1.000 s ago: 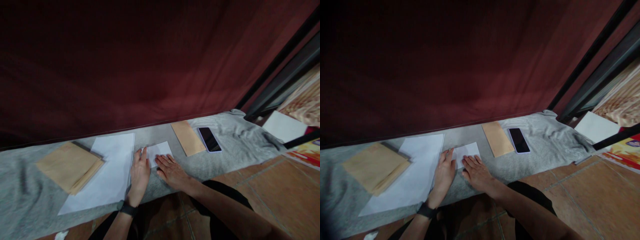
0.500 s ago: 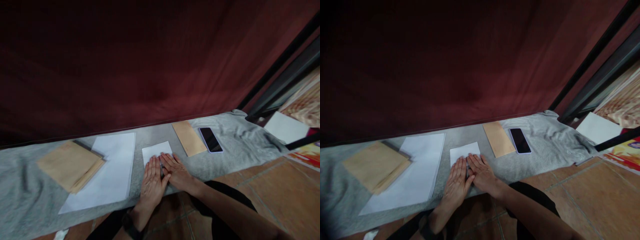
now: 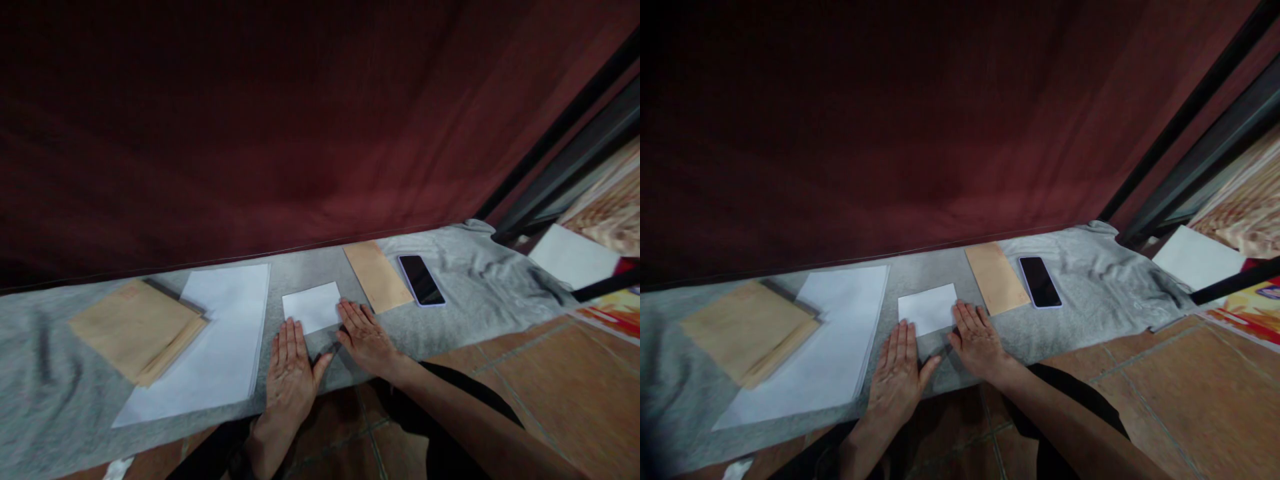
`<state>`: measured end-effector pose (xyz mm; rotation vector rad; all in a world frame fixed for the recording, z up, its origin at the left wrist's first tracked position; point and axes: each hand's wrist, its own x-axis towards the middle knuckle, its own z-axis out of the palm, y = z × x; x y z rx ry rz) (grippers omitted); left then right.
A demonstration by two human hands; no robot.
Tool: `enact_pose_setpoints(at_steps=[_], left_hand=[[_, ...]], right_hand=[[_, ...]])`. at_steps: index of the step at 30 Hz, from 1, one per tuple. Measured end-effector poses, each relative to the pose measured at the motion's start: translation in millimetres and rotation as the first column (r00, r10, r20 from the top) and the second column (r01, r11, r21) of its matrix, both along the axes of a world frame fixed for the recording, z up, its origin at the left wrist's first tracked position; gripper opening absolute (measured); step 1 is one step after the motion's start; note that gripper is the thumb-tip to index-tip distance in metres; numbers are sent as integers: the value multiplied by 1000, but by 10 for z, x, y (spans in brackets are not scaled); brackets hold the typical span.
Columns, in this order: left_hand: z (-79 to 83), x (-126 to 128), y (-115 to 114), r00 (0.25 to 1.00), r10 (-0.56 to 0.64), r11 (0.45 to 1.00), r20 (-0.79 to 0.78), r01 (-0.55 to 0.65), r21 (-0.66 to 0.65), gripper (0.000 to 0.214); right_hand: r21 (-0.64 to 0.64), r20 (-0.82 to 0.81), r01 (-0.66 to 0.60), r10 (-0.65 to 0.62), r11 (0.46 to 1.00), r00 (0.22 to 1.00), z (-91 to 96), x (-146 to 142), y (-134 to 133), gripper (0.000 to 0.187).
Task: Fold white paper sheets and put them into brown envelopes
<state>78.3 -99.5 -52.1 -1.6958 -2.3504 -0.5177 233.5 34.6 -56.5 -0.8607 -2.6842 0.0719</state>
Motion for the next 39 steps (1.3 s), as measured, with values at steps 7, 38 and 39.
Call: enact_pose_setpoints(at_steps=[7, 38, 39], left_hand=[[46, -61, -51, 1000, 17, 1000, 24, -17, -11, 78], [-14, -96, 652, 998, 6, 992, 66, 2, -125, 75], [-6, -108, 643, 998, 23, 991, 53, -16, -132, 77]], right_hand=[[-64, -9, 25, -25, 998, 1000, 83, 28, 56, 55], [-112, 45, -75, 81, 991, 996, 123, -390, 127, 51], [-109, 42, -57, 61, 992, 997, 121, -380, 139, 50]])
